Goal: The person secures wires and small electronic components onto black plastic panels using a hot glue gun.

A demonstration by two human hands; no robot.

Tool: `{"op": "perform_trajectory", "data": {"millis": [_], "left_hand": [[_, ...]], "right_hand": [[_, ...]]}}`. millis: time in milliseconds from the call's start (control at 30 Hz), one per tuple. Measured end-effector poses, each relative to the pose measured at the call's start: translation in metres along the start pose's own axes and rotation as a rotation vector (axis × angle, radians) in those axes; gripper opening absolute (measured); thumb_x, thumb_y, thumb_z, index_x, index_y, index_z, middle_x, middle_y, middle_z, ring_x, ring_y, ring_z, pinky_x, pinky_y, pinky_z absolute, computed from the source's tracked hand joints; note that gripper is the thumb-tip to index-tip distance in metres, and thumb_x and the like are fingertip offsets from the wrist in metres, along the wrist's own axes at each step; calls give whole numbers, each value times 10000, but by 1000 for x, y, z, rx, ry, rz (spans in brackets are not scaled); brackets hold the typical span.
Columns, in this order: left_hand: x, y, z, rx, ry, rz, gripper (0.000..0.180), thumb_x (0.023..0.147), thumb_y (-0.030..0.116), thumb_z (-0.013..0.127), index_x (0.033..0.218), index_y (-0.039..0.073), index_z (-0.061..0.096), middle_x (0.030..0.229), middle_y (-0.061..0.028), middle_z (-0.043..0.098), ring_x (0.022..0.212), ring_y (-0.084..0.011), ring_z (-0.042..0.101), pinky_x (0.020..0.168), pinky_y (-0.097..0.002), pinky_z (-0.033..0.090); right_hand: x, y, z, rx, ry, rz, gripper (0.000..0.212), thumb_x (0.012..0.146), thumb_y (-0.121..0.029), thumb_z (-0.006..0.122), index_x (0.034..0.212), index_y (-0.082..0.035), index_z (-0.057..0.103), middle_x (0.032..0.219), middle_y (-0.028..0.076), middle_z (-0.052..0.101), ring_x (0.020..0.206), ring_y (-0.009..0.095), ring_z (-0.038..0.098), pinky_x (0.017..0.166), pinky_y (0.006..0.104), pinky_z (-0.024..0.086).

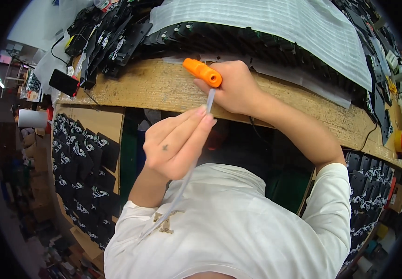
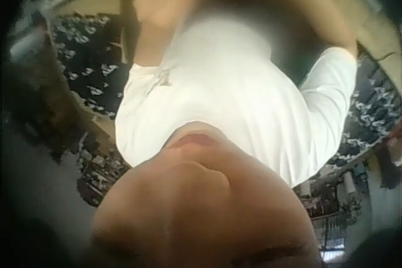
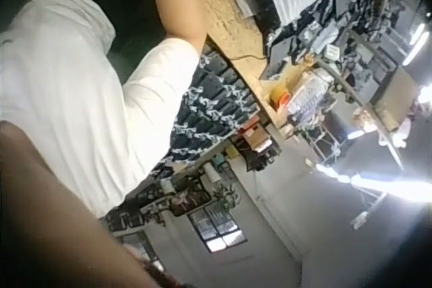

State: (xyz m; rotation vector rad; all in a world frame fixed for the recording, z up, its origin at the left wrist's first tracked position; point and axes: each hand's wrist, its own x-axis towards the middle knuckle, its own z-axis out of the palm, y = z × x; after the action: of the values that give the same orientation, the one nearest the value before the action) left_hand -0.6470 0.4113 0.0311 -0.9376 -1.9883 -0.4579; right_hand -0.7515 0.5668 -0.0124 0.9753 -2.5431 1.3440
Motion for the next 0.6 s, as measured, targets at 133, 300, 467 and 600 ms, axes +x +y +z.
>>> {"op": "perform_trajectory", "data": {"millis": [133, 300, 467, 600], "left_hand": [[4, -6, 18, 50, -20, 28, 201, 672, -92, 660, 871, -98, 689, 818, -177, 675, 700, -278, 697, 599, -304, 581], [8, 0, 19, 106, -110, -64, 171, 687, -115, 721, 845, -53, 701, 760, -147, 673, 672, -262, 689, 613, -299, 573], [16, -23, 12, 131, -179, -121, 268, 623, -41, 615, 885, -62, 669, 699, -111, 609, 559, -195, 604, 477, -286, 472], [14, -7, 12, 253, -460, -77, 291, 665, -20, 636, 953, -61, 655, 714, -81, 604, 556, -203, 599, 483, -299, 470]], "right_hand": [[-5, -3, -5, -186, 16, 14, 286, 787, -281, 674, 737, -1, 636, 698, 192, 648, 683, 383, 642, 656, 441, 532], [-6, -8, -6, -267, -35, 48, 274, 758, -257, 670, 748, 14, 632, 704, 208, 647, 677, 362, 661, 637, 424, 549], [-7, -3, 6, -426, 4, -33, 248, 733, -235, 679, 749, 5, 617, 699, 183, 649, 653, 333, 666, 618, 410, 549], [-4, -7, 5, -453, 27, -131, 216, 707, -198, 687, 750, -7, 595, 709, 164, 645, 665, 316, 661, 616, 402, 545]]}}
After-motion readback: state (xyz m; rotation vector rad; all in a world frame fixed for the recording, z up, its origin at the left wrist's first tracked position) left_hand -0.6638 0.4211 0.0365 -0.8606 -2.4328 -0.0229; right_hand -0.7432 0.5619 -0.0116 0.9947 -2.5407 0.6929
